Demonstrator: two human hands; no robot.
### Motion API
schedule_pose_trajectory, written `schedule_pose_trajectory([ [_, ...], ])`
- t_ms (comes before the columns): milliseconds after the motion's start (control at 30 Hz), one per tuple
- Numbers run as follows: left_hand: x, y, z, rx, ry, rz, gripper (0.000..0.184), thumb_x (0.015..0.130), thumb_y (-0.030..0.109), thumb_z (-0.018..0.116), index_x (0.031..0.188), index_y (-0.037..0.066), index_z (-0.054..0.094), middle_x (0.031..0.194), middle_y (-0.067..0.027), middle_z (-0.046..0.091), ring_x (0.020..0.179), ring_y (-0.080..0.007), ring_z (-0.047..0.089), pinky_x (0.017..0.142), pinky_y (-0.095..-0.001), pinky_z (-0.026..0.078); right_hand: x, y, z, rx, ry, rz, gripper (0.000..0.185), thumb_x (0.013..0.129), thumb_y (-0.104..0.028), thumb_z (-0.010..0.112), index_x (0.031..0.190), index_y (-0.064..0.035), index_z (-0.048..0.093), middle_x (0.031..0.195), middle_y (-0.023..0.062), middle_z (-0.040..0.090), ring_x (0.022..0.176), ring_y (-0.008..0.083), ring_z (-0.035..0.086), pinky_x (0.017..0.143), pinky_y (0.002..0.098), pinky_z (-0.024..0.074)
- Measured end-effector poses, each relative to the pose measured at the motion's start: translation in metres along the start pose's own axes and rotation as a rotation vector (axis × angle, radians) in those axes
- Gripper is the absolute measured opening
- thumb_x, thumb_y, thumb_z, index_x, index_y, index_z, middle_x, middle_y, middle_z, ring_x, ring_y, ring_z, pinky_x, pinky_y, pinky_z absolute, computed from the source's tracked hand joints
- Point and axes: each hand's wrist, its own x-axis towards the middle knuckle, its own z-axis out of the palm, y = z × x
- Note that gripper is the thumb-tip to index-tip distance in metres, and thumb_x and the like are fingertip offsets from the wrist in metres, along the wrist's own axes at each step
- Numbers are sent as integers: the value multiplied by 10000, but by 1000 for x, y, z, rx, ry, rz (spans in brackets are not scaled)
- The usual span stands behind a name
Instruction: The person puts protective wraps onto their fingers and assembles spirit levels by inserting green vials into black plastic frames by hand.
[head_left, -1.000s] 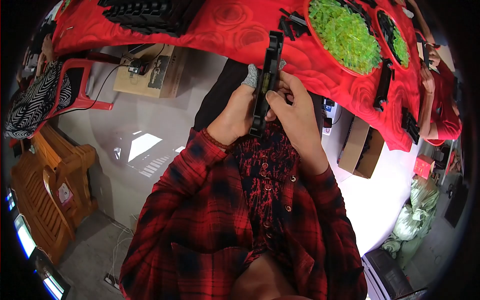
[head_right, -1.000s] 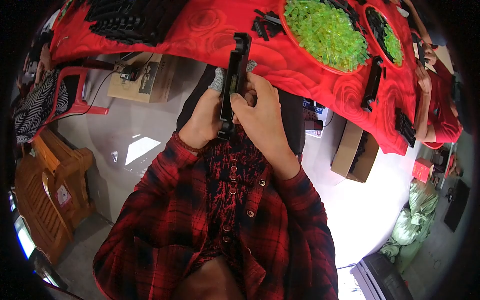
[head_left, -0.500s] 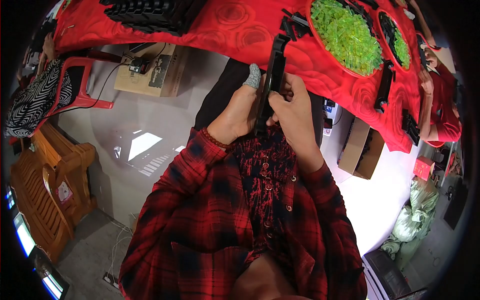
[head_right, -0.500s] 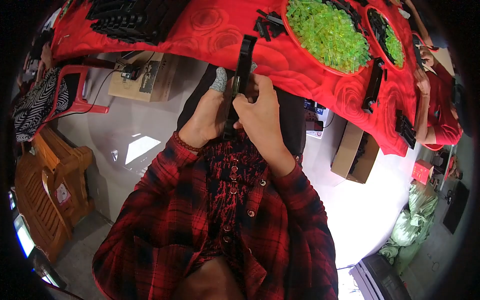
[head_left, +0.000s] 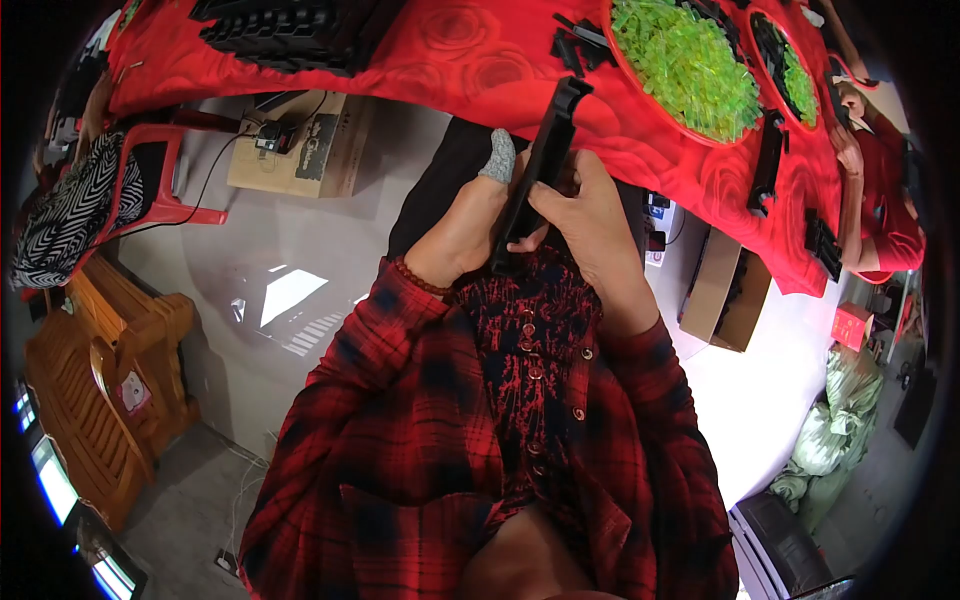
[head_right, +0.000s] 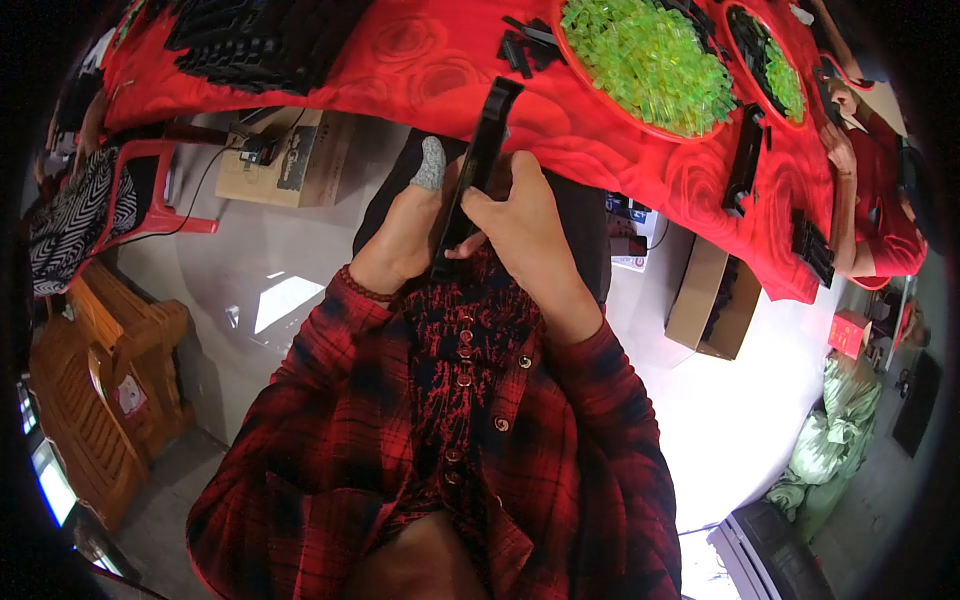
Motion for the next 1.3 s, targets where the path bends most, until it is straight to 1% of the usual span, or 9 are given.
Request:
schedule_pose_trajectory([
  [100, -1, -3, -2, 52, 31, -48, 700, 980, 699, 226, 1153, 112, 564, 725, -41, 556, 500, -132, 503, 440, -250, 351, -1, -1, 4, -47, 38, -31, 268, 913, -32, 626, 1112, 65, 475, 912, 138, 603, 609, 187, 631, 480, 313, 558],
  [167, -4, -2, 0, 102, 61, -65, 690, 984, 694, 228, 1162, 118, 564, 726, -37, 557, 507, -123, 509, 445, -248, 354, 0, 3, 5, 4, 17, -39, 220, 875, 18, 596, 1004, 84, 430, 887, 191, 614, 589, 270, 674, 460, 334, 573],
  [400, -11, 0, 10, 309, 138, -98, 730, 942, 747, 278, 1239, 141, 554, 737, -19, 557, 530, -95, 516, 452, -235, 361, -4, 3, 8, -201, 115, -33, 230, 832, 47, 588, 975, 99, 415, 862, 220, 635, 553, 285, 684, 415, 347, 556],
  [467, -7, -4, 8, 218, 105, -79, 745, 935, 756, 283, 1261, 139, 547, 740, -15, 554, 526, -100, 510, 451, -234, 361, -2, 10, 4, -61, 96, -62, 213, 837, 40, 583, 964, 94, 422, 850, 222, 633, 546, 282, 681, 422, 344, 559],
  [700, -2, 4, 13, -19, 32, -27, 780, 934, 761, 243, 1317, 141, 521, 814, -17, 561, 543, -125, 512, 444, -240, 366, -10, -1, 15, -124, 184, -146, 232, 871, -27, 589, 1028, 111, 488, 865, 200, 646, 520, 241, 665, 438, 345, 567],
  [867, -5, 4, 15, 31, 50, -25, 784, 932, 767, 236, 1329, 150, 512, 818, -10, 563, 556, -120, 517, 449, -234, 364, -7, 2, 14, -133, 258, -114, 248, 916, -115, 615, 1027, 86, 520, 888, 183, 653, 509, 209, 650, 438, 333, 565],
  [1100, -11, 0, 22, 282, 76, -16, 729, 968, 721, 222, 1378, 161, 445, 746, 7, 519, 521, -92, 486, 449, -221, 356, -10, -5, 13, -65, 233, -98, 214, 931, -128, 613, 986, 53, 512, 861, 162, 638, 513, 224, 651, 387, 327, 527],
  [1200, -9, -10, 15, 268, 52, 3, 670, 996, 674, 247, 1387, 162, 429, 741, 8, 518, 524, -92, 497, 455, -223, 360, -7, -2, 11, -168, 249, -64, 195, 949, -133, 591, 1004, 38, 515, 838, 149, 631, 492, 218, 637, 363, 322, 505],
  [1300, -7, -9, 15, 210, 86, -14, 636, 1016, 632, 269, 1396, 150, 435, 809, -8, 563, 564, -120, 544, 485, -240, 397, -5, 2, -1, 49, 94, -10, 153, 982, -128, 553, 1017, 18, 526, 839, 142, 634, 455, 194, 601, 351, 300, 468],
])
